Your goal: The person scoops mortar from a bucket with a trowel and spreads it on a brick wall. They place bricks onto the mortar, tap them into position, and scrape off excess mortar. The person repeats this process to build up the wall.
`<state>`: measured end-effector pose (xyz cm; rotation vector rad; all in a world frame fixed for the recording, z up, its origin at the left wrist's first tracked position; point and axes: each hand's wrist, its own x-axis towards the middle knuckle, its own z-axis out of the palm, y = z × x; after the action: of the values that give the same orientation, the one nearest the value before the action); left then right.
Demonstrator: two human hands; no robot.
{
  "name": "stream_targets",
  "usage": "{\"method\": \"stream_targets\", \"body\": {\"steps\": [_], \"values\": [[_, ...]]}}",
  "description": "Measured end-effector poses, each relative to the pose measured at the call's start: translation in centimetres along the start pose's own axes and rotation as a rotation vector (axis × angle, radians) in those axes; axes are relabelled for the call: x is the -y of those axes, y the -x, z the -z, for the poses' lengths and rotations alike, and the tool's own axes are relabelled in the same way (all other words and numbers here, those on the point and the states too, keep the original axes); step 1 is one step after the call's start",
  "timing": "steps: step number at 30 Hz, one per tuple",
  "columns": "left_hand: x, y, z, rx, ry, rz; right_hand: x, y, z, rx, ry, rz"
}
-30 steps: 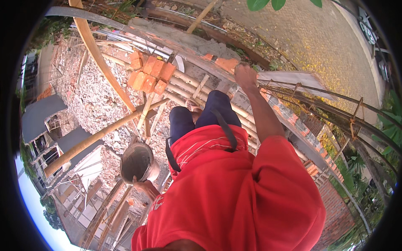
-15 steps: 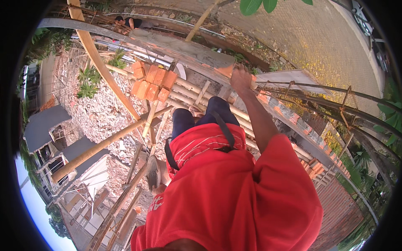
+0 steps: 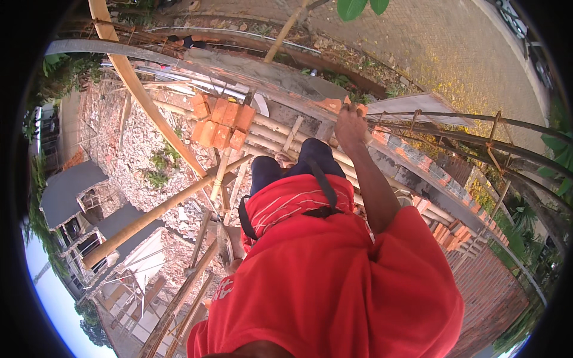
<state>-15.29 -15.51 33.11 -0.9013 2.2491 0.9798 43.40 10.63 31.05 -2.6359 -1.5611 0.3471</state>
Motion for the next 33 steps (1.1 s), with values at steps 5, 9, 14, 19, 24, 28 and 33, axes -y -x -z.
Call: {"method": "stream_targets", "body": {"steps": [5, 9, 14, 19, 24, 28, 33], "values": [[-2.9, -5.4, -0.2, -0.003, 0.253, 0.106, 4.5, -8.7, -2.2, 0.079, 0.078, 0.071], [-5.4, -8.7, -0.4, -0.065, 0.703, 0.322, 1.6, -7.0, -3.7, 0.143, 0.179, 0.005], [-6.9, -4.5, -1.7, 0.280, 0.671, -0.108, -2.8, -0.9, -2.9, 0.020, 0.129, -0.069], [-9.9, 4.3, -5.6, 0.419, 0.547, -0.403, 0.5, 1.7, -1.8, 0.107, -0.188, -0.019], [-10.9, 10.5, -6.6, 0.538, 0.655, -0.392, 4.8, 3.9, -6.8, 0.260, -0.393, -0.016], [-12.1, 14.2, -6.3, 0.501, 0.641, -0.396, 6.4, 0.9, -15.9, 0.277, -0.494, -0.034], [-11.6, 17.2, -6.0, 0.576, 0.512, -0.583, 3.2, 0.0, -24.4, -0.105, -0.618, 0.044]]}}
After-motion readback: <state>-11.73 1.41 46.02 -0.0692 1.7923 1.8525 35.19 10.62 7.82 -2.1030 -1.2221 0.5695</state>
